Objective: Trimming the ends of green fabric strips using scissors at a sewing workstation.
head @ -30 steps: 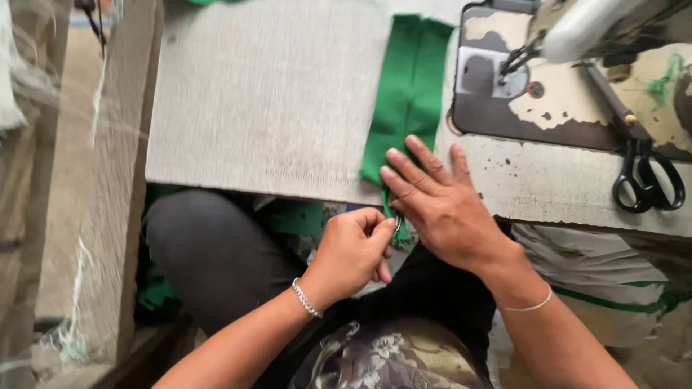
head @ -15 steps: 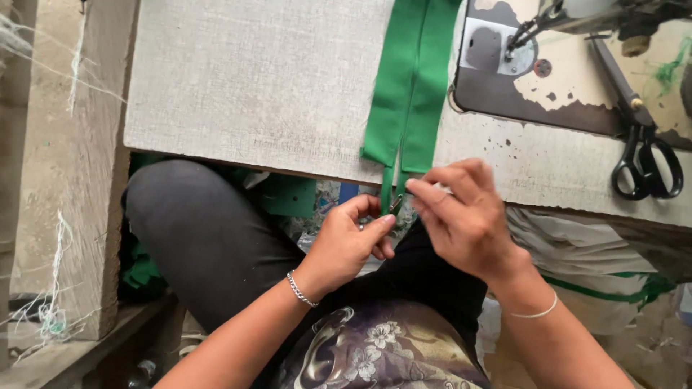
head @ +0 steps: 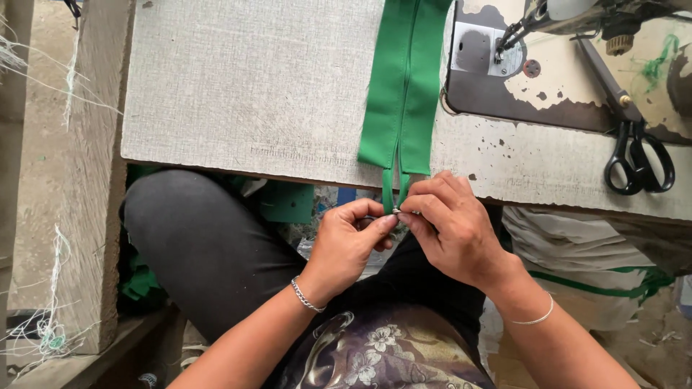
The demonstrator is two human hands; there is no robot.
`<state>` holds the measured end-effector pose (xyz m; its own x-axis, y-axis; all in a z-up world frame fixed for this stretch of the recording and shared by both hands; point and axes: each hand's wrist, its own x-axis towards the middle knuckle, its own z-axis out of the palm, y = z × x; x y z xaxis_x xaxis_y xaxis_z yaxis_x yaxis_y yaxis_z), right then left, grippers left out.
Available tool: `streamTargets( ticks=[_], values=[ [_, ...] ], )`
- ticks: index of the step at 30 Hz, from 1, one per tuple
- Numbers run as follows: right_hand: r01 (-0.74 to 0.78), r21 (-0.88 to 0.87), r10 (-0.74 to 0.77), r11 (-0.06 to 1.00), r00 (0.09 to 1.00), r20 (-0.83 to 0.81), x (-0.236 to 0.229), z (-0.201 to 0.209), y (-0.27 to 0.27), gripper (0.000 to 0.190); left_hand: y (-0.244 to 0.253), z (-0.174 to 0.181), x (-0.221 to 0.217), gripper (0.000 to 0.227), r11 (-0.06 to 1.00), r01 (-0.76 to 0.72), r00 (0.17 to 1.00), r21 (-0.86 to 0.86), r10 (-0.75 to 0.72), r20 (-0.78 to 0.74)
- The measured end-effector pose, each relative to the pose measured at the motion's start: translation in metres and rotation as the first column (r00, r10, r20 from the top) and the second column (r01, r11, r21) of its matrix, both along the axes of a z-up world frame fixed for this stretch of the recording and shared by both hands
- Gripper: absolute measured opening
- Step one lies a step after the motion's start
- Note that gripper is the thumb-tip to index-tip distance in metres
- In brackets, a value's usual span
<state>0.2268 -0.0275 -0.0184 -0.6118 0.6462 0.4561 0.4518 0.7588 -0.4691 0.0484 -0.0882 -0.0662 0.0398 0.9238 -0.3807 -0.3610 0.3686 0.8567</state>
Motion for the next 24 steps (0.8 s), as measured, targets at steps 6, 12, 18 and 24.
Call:
streamTargets(
  ticks=[6, 12, 18, 24],
  values=[
    [0.131, -0.423, -0.133, 0.897, 0.991, 0.025, -0.005, 0.024, -0.005, 0.015, 0.003, 0.007, 0.008, 0.010, 0.997, -0.071, 0.996, -0.015, 0.072, 0.055],
    [-0.093, -0.911, -0.214, 0.402, 0.958, -0.192, 0.005, 0.023, 0.006, 0.026, 0.005, 0.026, 0.007, 0.011, 0.997, -0.061, 0.998, 0.050, 0.063, -0.030],
    [-0.175, -0.921, -0.509, 0.348, 0.790, -0.342, -0.017, 0.003, 0.005, 0.011, 0.009, 0.051, 0.000, 0.012, 0.981, -0.030, 0.986, 0.192, 0.060, -0.153],
    [0.148, -0.807, -0.628, 0.571, 0.713, -0.313, -0.046, -0.013, -0.001, 0.017, 0.022, 0.027, 0.010, 0.016, 0.950, -0.155, 0.983, 0.272, 0.175, -0.049]
  ],
)
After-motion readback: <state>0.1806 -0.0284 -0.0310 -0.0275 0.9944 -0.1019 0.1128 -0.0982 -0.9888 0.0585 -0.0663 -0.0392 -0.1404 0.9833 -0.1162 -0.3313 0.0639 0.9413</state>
